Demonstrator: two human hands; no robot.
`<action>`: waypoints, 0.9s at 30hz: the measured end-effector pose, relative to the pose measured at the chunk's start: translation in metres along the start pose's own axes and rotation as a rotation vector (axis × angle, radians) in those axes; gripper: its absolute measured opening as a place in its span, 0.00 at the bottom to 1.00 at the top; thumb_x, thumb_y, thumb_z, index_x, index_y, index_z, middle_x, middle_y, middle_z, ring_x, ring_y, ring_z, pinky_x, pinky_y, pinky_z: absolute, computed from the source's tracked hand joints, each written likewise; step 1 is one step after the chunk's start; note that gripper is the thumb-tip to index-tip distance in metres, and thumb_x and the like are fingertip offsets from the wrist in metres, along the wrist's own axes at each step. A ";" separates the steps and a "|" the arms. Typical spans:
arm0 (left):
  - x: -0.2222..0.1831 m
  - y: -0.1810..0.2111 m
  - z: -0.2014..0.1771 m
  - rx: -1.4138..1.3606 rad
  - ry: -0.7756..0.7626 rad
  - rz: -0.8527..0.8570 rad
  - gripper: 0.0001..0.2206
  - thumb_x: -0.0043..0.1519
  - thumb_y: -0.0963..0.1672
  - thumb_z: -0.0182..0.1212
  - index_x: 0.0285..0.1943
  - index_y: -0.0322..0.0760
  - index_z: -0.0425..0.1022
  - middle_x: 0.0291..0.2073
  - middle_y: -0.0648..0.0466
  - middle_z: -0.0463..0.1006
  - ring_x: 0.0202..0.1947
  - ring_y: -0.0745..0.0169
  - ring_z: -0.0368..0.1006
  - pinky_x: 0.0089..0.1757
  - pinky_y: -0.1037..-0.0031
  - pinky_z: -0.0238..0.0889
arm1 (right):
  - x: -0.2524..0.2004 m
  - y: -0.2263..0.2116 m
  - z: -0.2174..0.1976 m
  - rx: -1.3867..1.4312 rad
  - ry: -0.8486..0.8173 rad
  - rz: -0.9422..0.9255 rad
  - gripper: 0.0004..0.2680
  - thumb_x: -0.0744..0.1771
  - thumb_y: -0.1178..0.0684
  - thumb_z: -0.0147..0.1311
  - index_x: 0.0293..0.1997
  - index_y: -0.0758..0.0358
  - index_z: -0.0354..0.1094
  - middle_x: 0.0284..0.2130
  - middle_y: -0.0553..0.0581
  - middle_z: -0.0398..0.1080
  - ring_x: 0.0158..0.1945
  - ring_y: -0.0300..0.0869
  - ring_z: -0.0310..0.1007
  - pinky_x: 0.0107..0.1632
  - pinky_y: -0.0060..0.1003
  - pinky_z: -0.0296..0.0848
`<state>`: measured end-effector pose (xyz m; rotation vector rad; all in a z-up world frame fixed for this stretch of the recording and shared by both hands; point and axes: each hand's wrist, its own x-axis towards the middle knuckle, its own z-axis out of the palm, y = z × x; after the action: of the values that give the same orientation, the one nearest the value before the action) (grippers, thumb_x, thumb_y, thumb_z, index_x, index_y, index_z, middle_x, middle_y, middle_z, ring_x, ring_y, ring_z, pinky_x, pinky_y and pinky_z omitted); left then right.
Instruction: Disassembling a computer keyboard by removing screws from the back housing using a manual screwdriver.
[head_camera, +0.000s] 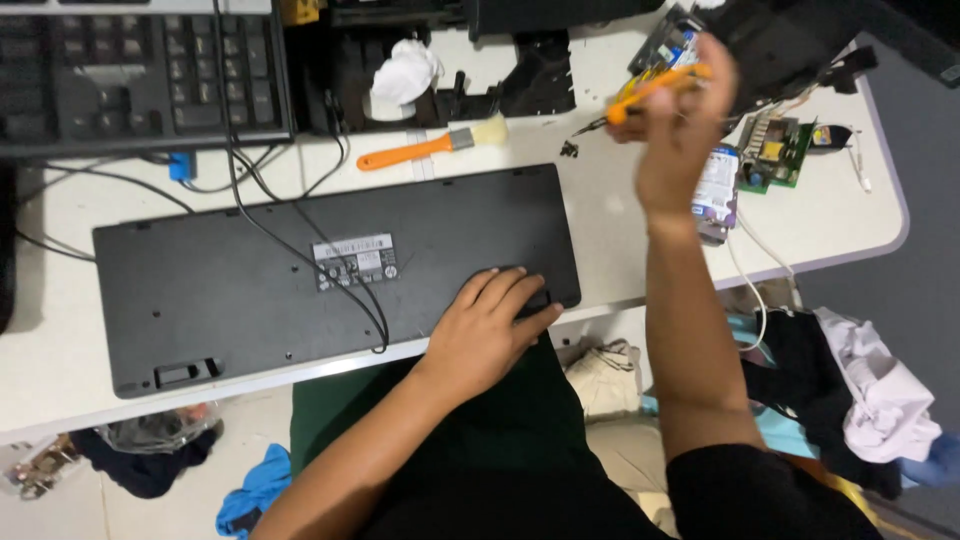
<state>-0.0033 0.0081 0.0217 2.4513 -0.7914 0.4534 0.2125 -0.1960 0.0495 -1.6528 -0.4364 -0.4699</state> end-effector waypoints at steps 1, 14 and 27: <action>-0.002 0.004 0.003 0.010 0.000 0.008 0.16 0.63 0.44 0.62 0.60 0.48 0.77 0.60 0.45 0.72 0.62 0.43 0.66 0.59 0.54 0.57 | -0.005 0.007 0.004 0.006 0.008 -0.008 0.18 0.75 0.47 0.48 0.73 0.58 0.48 0.46 0.69 0.71 0.36 0.52 0.81 0.33 0.40 0.86; 0.005 -0.001 0.005 0.020 0.009 0.041 0.15 0.59 0.45 0.67 0.56 0.45 0.79 0.56 0.43 0.74 0.62 0.41 0.67 0.59 0.48 0.57 | -0.011 0.033 0.006 -0.384 -0.011 -0.120 0.17 0.76 0.50 0.42 0.76 0.58 0.47 0.36 0.64 0.71 0.31 0.46 0.75 0.32 0.35 0.79; 0.004 -0.001 0.007 0.014 0.026 0.027 0.15 0.59 0.45 0.67 0.56 0.46 0.79 0.55 0.43 0.74 0.62 0.42 0.67 0.60 0.49 0.56 | -0.011 0.039 0.004 -0.535 -0.077 -0.177 0.15 0.76 0.50 0.42 0.74 0.56 0.51 0.51 0.69 0.69 0.41 0.54 0.78 0.42 0.41 0.80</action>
<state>0.0011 0.0029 0.0177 2.4451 -0.8140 0.5009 0.2244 -0.1977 0.0102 -2.1626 -0.5489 -0.6989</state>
